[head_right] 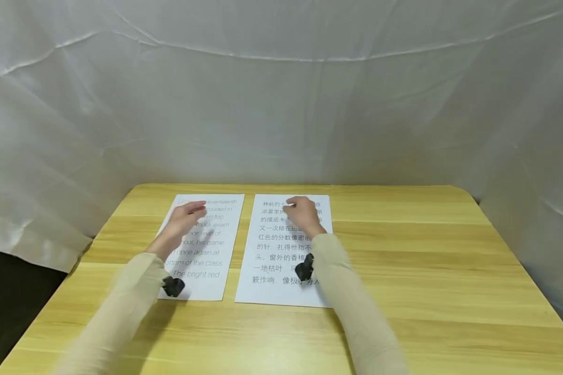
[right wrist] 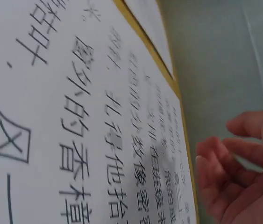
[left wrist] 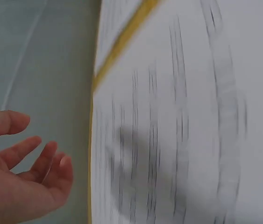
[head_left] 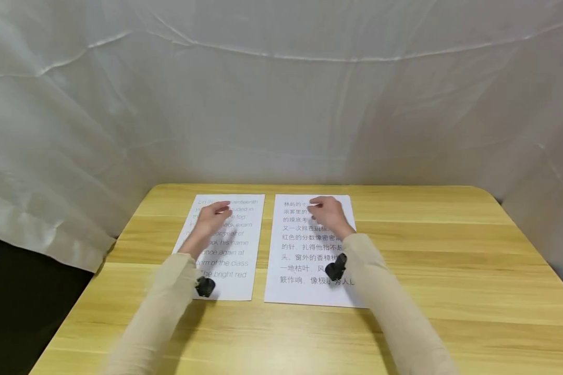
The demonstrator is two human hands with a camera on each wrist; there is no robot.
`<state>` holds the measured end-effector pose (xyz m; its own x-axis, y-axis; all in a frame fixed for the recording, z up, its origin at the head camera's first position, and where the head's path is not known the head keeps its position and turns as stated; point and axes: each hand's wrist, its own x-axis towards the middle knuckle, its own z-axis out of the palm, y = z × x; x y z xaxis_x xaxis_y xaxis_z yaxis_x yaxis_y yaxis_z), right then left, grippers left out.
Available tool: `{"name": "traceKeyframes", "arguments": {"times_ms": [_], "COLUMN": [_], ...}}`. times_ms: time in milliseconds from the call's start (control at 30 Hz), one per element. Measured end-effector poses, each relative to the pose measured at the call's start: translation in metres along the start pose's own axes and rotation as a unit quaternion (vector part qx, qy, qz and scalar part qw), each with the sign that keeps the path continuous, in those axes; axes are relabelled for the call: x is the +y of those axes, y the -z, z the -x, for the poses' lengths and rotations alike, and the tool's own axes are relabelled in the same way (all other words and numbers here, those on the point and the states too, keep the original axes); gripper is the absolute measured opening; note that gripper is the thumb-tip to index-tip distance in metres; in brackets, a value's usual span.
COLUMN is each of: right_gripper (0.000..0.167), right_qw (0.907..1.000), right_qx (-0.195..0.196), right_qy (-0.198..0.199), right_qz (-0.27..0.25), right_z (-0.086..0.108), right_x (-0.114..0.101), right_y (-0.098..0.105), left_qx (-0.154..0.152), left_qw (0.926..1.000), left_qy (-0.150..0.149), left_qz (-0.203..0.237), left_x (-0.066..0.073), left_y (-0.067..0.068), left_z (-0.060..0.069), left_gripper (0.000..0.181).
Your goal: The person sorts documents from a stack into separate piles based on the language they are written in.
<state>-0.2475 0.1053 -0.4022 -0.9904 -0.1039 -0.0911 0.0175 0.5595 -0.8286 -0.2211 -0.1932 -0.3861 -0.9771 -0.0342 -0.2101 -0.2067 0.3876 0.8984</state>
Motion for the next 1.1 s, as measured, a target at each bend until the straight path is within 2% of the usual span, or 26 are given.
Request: {"name": "traceKeyframes", "arguments": {"times_ms": [67,167,267,400,500,600,700,833,1100], "right_gripper": [0.042,0.043,0.045,0.047,0.047,0.047,0.046,0.046,0.048], "right_qw": [0.9997,0.9991,0.9985,0.9976,0.9976,0.9973,0.9976,0.9978,0.9987], "right_qx": [0.011,0.026,0.035,0.043,0.05,0.054,0.049,0.045,0.024], "right_qy": [-0.02,-0.031,-0.033,-0.036,-0.036,-0.041,-0.042,-0.042,-0.04], "right_qz": [-0.013,-0.014,-0.025,-0.04,-0.033,-0.029,-0.027,-0.025,-0.022], "right_z": [0.003,0.01,0.019,0.03,0.035,0.038,0.041,0.044,0.046], "right_x": [0.009,0.022,0.033,0.043,0.048,0.053,0.059,0.068,0.077], "right_y": [0.012,0.027,0.039,0.049,0.053,0.056,0.058,0.062,0.066], "left_qx": [-0.016,-0.041,-0.051,-0.059,-0.066,-0.063,-0.055,-0.057,-0.034], "left_qw": [0.999,0.9929,0.9891,0.9914,0.992,0.993,0.995,0.9969,0.9993], "left_qy": [0.002,0.012,0.018,0.015,0.003,-0.005,0.0,0.017,0.01], "left_qz": [0.041,0.111,0.137,0.116,0.107,0.1,0.084,0.052,-0.011], "left_x": [0.004,0.007,0.007,0.006,0.006,0.007,0.007,0.006,-0.001], "left_y": [-0.015,-0.033,-0.046,-0.06,-0.068,-0.077,-0.084,-0.092,-0.1], "left_z": [0.001,0.003,0.003,0.004,0.004,0.003,0.002,0.003,0.0], "left_gripper": [0.048,0.047,0.047,0.045,0.044,0.043,0.044,0.046,0.046]}}
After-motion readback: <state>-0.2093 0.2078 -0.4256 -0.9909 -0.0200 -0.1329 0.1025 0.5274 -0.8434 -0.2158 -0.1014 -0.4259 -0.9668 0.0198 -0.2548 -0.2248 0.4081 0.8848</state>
